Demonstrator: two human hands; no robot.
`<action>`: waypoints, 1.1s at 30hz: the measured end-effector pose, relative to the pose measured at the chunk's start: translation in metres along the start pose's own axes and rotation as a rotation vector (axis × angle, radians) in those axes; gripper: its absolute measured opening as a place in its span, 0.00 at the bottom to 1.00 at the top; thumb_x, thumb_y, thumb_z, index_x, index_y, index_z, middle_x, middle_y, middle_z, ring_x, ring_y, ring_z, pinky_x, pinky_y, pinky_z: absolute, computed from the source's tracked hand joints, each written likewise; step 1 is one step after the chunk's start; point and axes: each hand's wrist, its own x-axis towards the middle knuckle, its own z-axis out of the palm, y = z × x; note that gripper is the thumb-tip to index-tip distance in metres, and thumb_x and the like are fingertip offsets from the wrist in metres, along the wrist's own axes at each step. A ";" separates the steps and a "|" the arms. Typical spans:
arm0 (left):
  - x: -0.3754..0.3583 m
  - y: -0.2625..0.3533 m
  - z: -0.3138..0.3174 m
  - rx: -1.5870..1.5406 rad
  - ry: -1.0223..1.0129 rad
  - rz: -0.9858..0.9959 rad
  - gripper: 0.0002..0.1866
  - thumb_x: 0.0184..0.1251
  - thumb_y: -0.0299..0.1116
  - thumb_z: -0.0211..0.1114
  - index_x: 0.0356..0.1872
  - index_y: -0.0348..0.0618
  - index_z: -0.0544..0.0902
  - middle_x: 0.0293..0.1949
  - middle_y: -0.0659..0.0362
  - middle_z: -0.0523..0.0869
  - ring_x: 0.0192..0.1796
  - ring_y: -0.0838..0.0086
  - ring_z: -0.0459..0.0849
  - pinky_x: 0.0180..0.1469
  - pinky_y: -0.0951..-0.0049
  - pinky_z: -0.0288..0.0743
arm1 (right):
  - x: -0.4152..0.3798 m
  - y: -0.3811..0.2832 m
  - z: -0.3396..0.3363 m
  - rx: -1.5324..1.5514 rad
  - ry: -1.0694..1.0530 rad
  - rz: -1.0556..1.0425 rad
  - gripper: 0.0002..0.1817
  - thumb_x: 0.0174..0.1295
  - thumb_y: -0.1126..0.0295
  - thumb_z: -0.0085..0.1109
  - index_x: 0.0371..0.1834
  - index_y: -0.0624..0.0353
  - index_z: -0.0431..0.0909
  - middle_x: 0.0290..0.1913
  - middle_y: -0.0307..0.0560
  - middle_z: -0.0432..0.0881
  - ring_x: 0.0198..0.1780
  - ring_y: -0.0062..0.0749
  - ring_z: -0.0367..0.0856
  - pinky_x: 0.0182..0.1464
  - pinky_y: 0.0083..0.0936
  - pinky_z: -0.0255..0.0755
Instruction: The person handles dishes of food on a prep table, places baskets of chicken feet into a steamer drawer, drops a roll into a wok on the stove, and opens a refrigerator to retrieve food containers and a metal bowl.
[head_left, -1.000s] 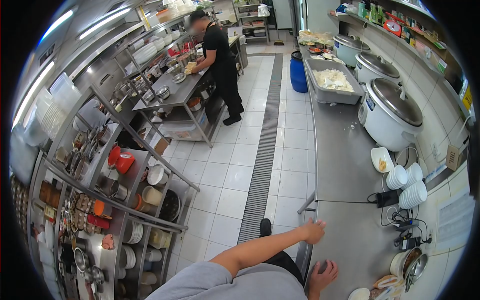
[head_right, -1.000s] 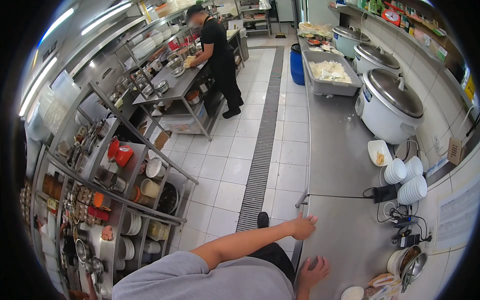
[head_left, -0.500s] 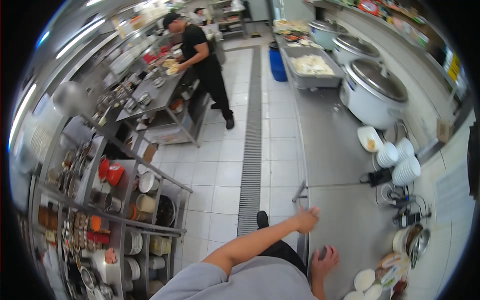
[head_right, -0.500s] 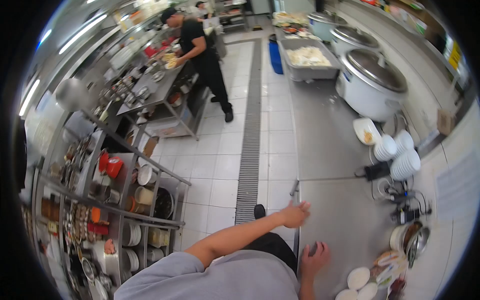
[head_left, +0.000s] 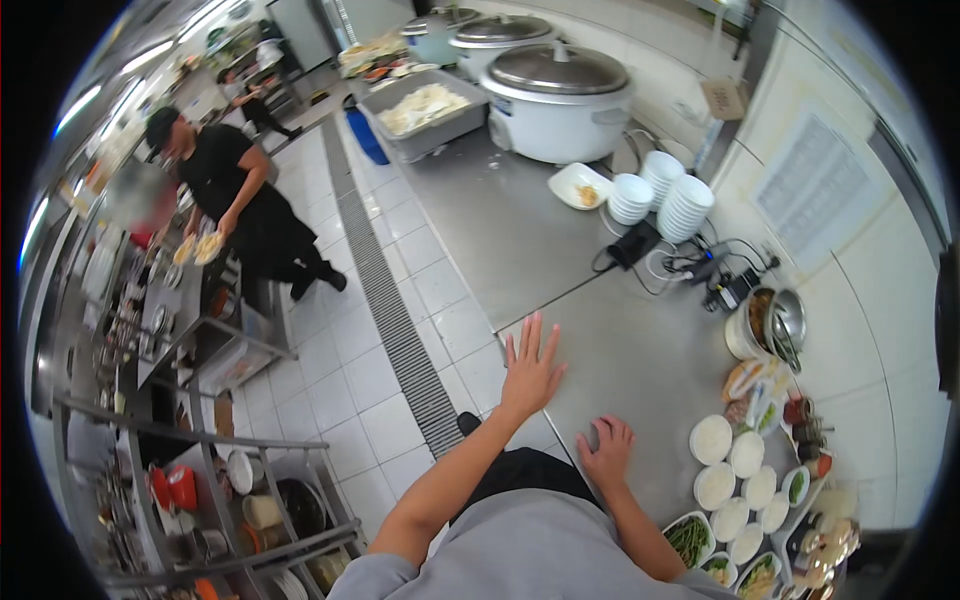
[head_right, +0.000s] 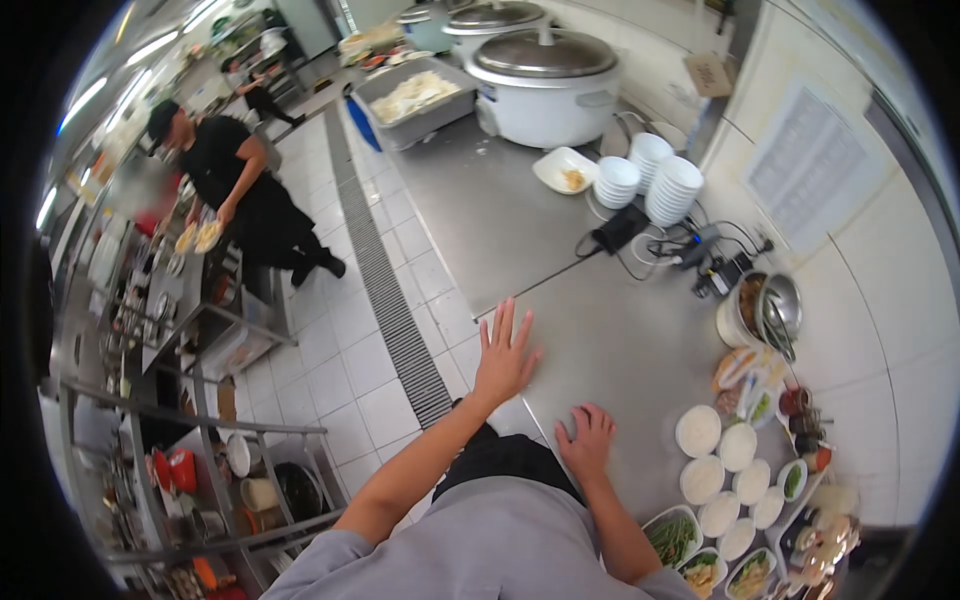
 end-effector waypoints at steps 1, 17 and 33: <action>-0.014 0.008 0.009 0.022 -0.009 0.035 0.39 0.72 0.48 0.60 0.78 0.44 0.57 0.80 0.42 0.49 0.81 0.46 0.48 0.72 0.30 0.51 | 0.000 0.000 -0.001 0.012 -0.003 -0.011 0.22 0.55 0.57 0.70 0.50 0.53 0.79 0.55 0.46 0.76 0.59 0.47 0.72 0.61 0.46 0.63; -0.111 0.008 0.023 -0.104 -0.267 0.062 0.34 0.72 0.50 0.61 0.75 0.51 0.65 0.79 0.47 0.56 0.80 0.51 0.54 0.70 0.27 0.53 | 0.003 -0.001 -0.007 0.060 0.019 0.010 0.21 0.55 0.58 0.71 0.50 0.53 0.80 0.54 0.44 0.77 0.58 0.45 0.72 0.60 0.44 0.62; -0.439 -0.163 0.020 -0.108 -0.729 -1.132 0.28 0.63 0.52 0.67 0.56 0.40 0.84 0.57 0.39 0.83 0.64 0.46 0.78 0.66 0.56 0.73 | 0.001 0.001 0.001 0.048 0.017 0.003 0.20 0.56 0.57 0.70 0.49 0.53 0.80 0.54 0.45 0.76 0.58 0.46 0.72 0.61 0.45 0.62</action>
